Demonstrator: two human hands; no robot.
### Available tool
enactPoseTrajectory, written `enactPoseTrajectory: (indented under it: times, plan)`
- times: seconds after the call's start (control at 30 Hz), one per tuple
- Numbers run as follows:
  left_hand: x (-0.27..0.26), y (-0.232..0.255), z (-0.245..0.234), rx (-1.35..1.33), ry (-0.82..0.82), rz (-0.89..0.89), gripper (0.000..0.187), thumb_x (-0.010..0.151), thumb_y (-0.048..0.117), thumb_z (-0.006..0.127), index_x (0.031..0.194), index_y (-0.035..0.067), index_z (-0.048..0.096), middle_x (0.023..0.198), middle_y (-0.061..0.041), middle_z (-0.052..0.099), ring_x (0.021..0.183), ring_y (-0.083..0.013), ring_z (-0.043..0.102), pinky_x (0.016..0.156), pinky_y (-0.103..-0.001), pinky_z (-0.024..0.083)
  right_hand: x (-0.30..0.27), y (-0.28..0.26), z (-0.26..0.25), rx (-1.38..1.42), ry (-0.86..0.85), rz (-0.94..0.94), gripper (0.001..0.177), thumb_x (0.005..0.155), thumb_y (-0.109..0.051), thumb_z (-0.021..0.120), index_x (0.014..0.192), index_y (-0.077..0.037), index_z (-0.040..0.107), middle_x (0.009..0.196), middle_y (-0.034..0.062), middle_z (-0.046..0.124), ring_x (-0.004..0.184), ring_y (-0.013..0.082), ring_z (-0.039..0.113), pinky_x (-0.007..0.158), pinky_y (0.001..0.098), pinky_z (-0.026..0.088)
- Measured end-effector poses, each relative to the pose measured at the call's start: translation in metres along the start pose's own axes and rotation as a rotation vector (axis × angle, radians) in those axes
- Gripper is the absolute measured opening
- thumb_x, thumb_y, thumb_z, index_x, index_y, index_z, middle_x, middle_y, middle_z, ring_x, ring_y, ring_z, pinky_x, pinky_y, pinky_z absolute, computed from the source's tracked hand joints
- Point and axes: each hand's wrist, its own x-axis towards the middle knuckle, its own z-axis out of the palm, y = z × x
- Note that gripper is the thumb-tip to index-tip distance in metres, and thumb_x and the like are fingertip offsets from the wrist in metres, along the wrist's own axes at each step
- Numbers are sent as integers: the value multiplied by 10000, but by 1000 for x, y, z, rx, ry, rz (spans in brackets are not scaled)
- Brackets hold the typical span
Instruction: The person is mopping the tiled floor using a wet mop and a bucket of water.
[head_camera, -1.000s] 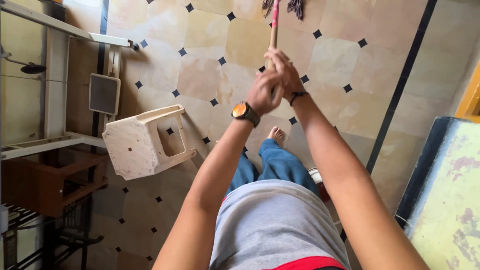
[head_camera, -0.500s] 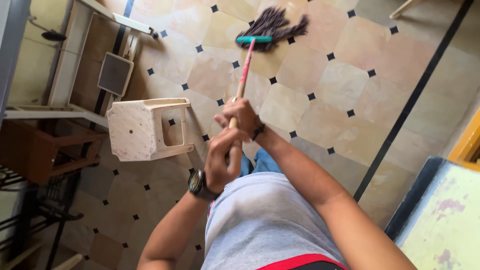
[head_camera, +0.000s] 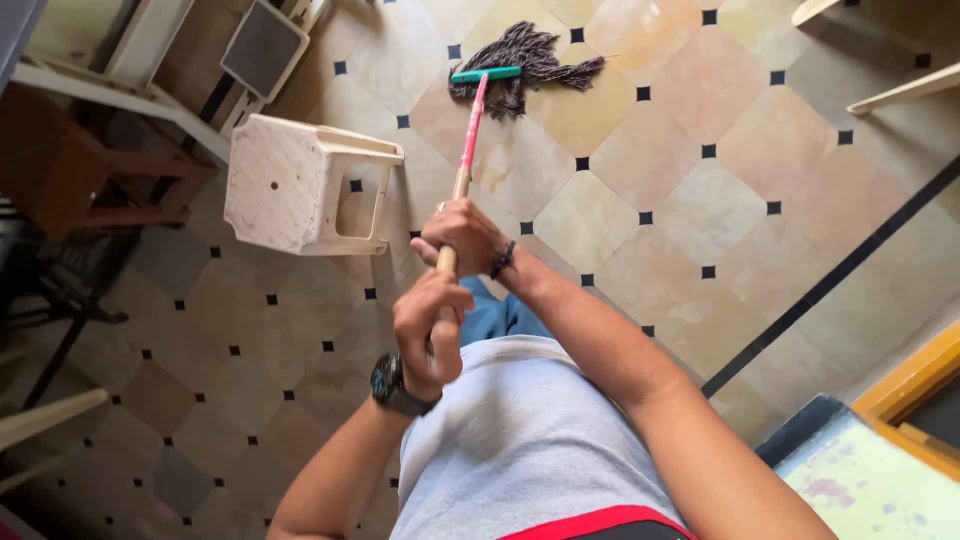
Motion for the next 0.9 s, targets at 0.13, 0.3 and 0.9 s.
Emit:
enactPoseTrajectory:
  times: [0.13, 0.3, 0.9]
  plan:
    - [19, -37, -14, -62, -131, 124, 92, 678, 46, 488, 725, 0, 552, 661, -106, 487, 614, -268, 478, 612, -368, 422, 10, 22, 4, -50, -6, 85, 362, 858, -131, 729, 583, -70, 501, 582, 118, 532, 581, 354, 559, 605, 473, 450]
    - [39, -90, -18, -24, -93, 109, 133, 676, 53, 471, 741, -20, 562, 676, -124, 529, 666, -295, 570, 762, -394, 509, 20, 76, 16, -154, 39, 148, 307, 891, -131, 702, 627, -76, 555, 623, 116, 574, 625, 337, 593, 667, 456, 491]
    - [369, -200, -151, -18, -164, 49, 344, 973, 160, 441, 993, -114, 647, 860, -243, 717, 819, -292, 768, 791, -391, 631, 293, 228, -47, -423, 363, 474, 428, 822, -487, 697, 641, -99, 678, 624, 106, 683, 640, 304, 690, 743, 447, 532]
